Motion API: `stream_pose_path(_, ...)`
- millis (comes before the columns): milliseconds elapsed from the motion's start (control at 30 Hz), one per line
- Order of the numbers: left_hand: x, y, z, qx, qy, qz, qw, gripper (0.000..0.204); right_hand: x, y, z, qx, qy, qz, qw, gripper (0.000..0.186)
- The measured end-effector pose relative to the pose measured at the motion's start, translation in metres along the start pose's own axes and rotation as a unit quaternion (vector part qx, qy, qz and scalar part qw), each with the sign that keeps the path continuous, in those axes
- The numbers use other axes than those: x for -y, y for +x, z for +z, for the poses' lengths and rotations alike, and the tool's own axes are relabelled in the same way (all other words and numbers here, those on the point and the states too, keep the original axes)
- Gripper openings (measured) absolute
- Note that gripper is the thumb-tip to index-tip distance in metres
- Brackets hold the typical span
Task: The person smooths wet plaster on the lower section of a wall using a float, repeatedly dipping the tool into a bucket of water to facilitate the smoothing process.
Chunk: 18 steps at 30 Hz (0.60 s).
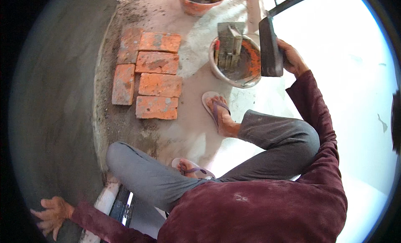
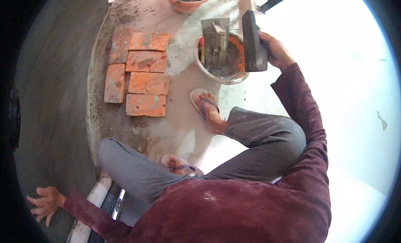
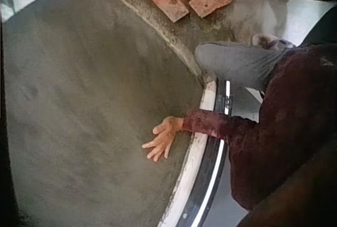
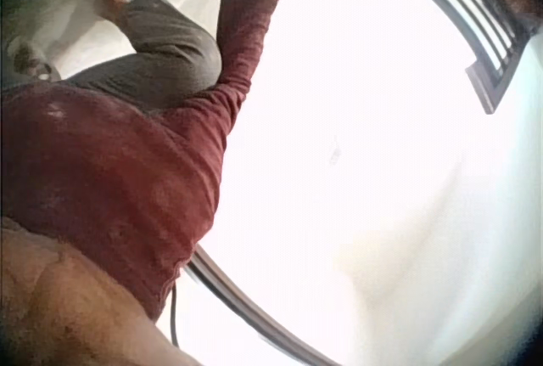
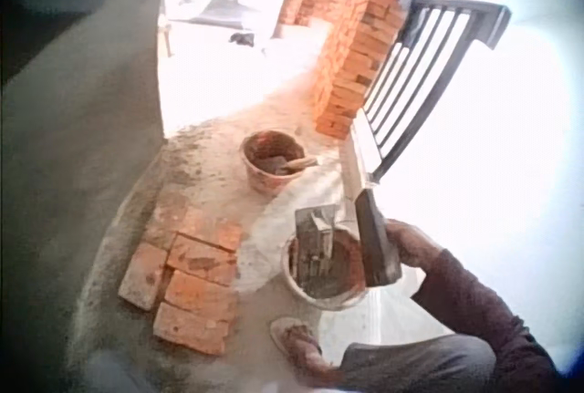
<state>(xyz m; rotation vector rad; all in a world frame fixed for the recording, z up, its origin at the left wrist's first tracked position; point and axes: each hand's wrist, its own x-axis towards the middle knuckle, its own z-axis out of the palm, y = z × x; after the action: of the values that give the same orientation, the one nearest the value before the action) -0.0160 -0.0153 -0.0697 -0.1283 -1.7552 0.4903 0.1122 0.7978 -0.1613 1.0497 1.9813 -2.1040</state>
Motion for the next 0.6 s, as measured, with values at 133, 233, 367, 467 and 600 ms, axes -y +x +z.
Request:
stream_pose_path(133,-0.007,0.002,-0.009,0.034,-0.035,-0.026,0.998,0.055,0.029,-0.004,-0.017,-0.100,-0.447,-0.055,0.887,0.043)
stream_pose_path(233,-0.007,0.011,-0.014,0.041,0.000,-0.011,0.999,0.058,0.060,-0.015,0.046,-0.006,-0.667,-0.083,0.741,0.044)
stream_pose_path(367,-0.018,0.008,-0.016,0.070,0.037,-0.013,0.997,0.065,0.002,0.027,0.092,0.158,-0.825,-0.049,0.540,0.038)
stream_pose_path(467,-0.022,0.013,-0.019,0.093,0.001,-0.010,0.996,0.070,-0.050,0.074,0.084,0.234,-0.831,0.023,0.504,0.033)
stream_pose_path(600,0.000,0.022,-0.040,0.105,0.014,-0.048,0.993,0.073,-0.093,0.079,0.100,0.182,-0.851,0.049,0.491,0.032)
